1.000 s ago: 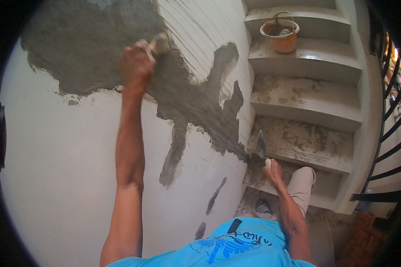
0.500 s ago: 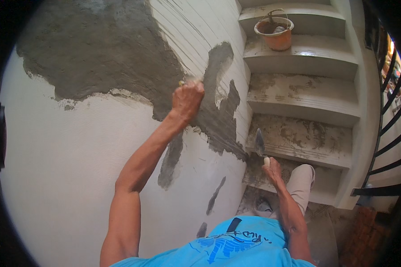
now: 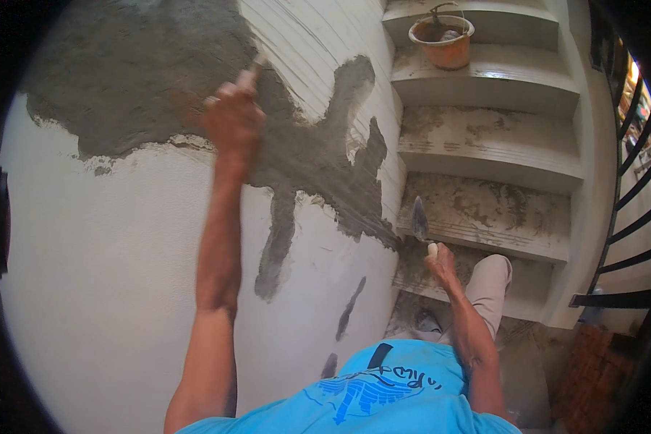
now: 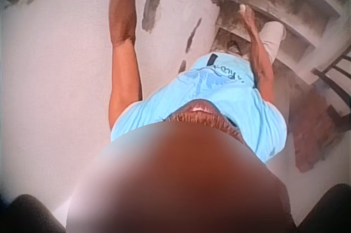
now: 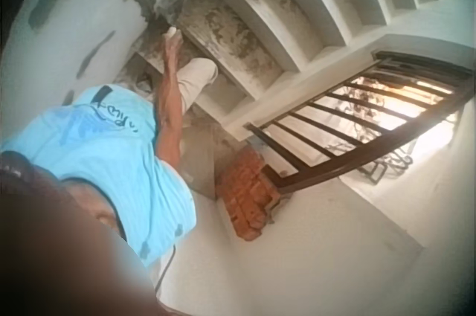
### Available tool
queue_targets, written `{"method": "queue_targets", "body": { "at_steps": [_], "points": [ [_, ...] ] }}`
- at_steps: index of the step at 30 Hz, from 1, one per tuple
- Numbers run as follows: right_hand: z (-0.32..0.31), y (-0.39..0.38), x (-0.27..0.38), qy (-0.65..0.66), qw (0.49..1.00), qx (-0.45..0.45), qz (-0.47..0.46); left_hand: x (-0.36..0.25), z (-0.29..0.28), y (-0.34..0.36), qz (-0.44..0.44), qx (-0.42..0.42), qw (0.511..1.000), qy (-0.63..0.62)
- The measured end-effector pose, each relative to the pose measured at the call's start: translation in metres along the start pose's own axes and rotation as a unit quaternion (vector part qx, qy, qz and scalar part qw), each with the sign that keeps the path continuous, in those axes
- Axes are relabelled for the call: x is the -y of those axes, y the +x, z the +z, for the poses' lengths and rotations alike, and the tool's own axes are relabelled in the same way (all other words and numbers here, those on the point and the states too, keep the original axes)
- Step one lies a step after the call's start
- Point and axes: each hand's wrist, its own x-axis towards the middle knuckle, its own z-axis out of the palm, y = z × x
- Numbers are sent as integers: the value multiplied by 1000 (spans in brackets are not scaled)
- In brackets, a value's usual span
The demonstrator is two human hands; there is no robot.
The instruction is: The person applies plaster to a curved wall using a trowel and brush. They scoop plaster from a bucket, spread it on the wall, and smooth the surface while standing on a spiral staircase.
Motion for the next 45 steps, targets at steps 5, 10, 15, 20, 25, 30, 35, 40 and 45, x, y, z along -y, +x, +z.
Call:
{"method": "queue_targets", "body": {
  "at_steps": [5, 10, 15, 20, 25, 30, 35, 40, 45],
  "points": [
    [12, 3, -18, -48, 998, -9, -40, -33, 55, -116, 16, 136, 985, -107],
    [34, 3, -58, -57, 988, -65, -129, -33, 56, -139, -67, 172, 965, -186],
    [25, -1, -34, -50, 996, 40, -59, -11, 34, -117, -140, 150, 968, -142],
    [9, 0, -30, -46, 998, 8, -44, 4, -38, -108, -232, -8, 944, -235],
    [6, 10, -46, -72, 995, -15, -74, 10, -58, -153, -357, -58, 774, -520],
    [26, 18, -49, -57, 991, -6, -121, -33, -43, -257, -420, 31, 328, -846],
    [6, 18, -67, -55, 998, 23, 31, -79, -40, -318, -381, 215, 95, -894],
    [12, 1, -53, -66, 995, 79, -3, -85, -56, -351, -431, 282, 169, -841],
    [4, -20, -9, 7, 997, 76, -2, -87, -46, -360, -409, 304, 418, -753]
  ]
}}
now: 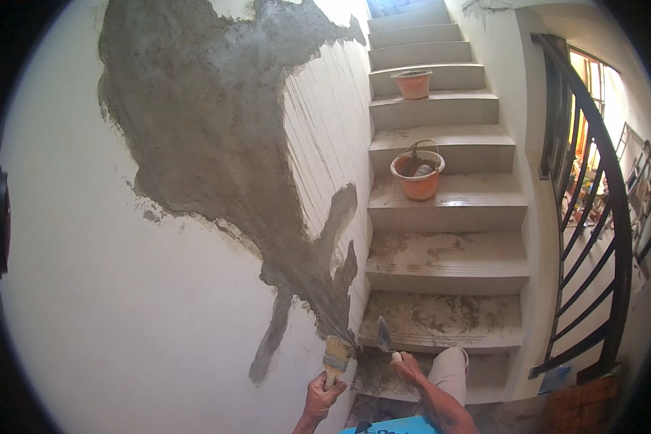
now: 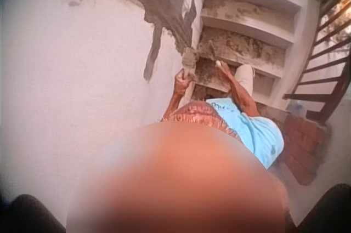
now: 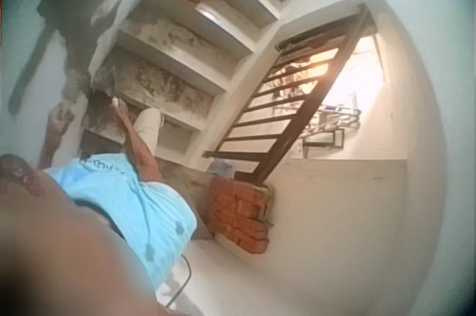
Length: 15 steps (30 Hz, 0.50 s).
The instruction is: The person applies plaster to a curved wall using a trowel and brush. They scoop plaster from a bucket, spread it on the wall, and smooth the surface while standing on a spiral staircase.
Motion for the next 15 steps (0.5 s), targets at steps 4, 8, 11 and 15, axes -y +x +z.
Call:
{"method": "queue_targets", "body": {
  "at_steps": [4, 8, 11, 15],
  "points": [
    [-1, 3, -24, -93, 994, 65, 5, -17, 11, 2, 95, -63, 988, 107],
    [6, 10, -40, -105, 993, 60, -13, -7, -5, 3, 108, -60, 952, 281],
    [10, -3, -12, -5, 997, 71, 9, -7, -14, -9, 148, -75, 927, 336],
    [13, -27, 30, 49, 995, 73, 52, -35, -19, -28, 160, -102, 908, 374]
  ]
}}
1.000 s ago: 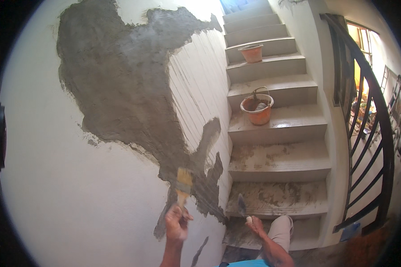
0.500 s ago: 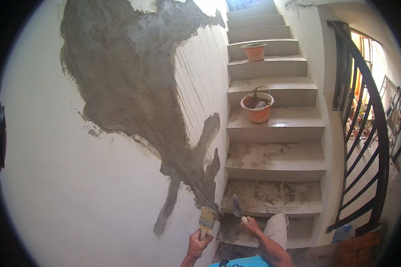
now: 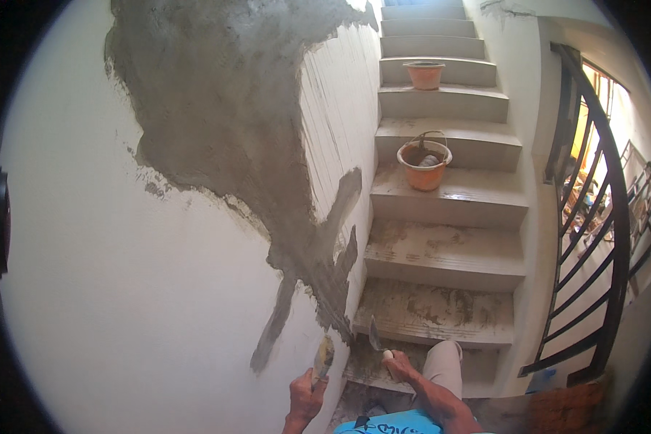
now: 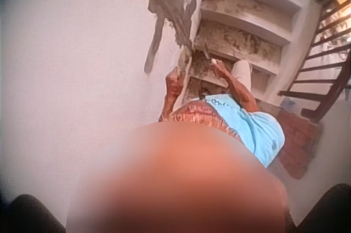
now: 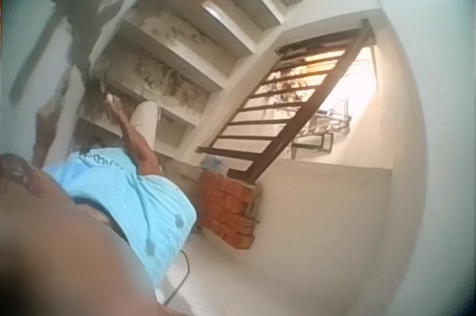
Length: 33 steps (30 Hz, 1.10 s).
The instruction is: The person applies plaster to a curved wall using a trowel and brush. They scoop plaster from a bucket, spread it on the wall, and smooth the surface while standing on a spiral staircase.
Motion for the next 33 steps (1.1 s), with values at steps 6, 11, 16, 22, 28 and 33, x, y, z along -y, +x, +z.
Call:
{"method": "queue_targets", "body": {
  "at_steps": [6, 11, 16, 22, 28, 33],
  "points": [
    [7, 20, -18, -69, 985, -94, -125, -8, -30, -5, 57, -110, 992, -10],
    [20, 15, 35, -82, 954, -178, -226, -9, -58, -14, 64, -183, 981, -5],
    [11, 33, 81, -100, 937, -202, -267, -16, -82, -16, 78, -241, 967, -8],
    [9, 36, 145, -83, 929, -203, -300, -13, -93, -22, 100, -250, 963, -12],
    [24, 48, 173, -34, 938, -171, -301, -31, -104, -28, 49, -241, 966, -75],
    [40, 50, 204, 17, 952, -133, -277, -36, -110, -31, 61, -247, 966, -49]
  ]
}}
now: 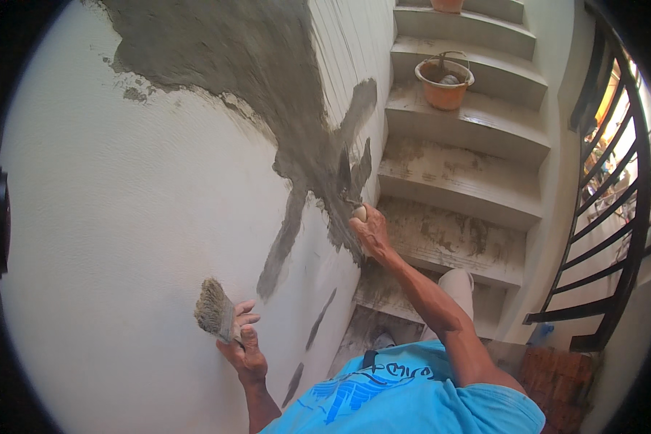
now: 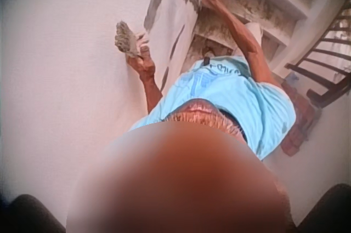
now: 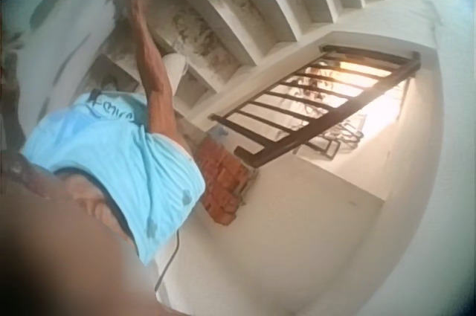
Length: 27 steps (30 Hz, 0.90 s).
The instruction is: The person applies plaster to a curved wall using a trowel and brush. They scoop plaster from a bucket, spread it on the wall, and smooth the surface while standing on a spiral staircase.
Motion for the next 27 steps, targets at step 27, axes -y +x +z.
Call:
{"method": "queue_targets", "body": {
  "at_steps": [27],
  "points": [
    [36, -15, -4, -22, 993, 80, -90, 0, -4, 2, -23, -47, 998, -31]
  ]
}}
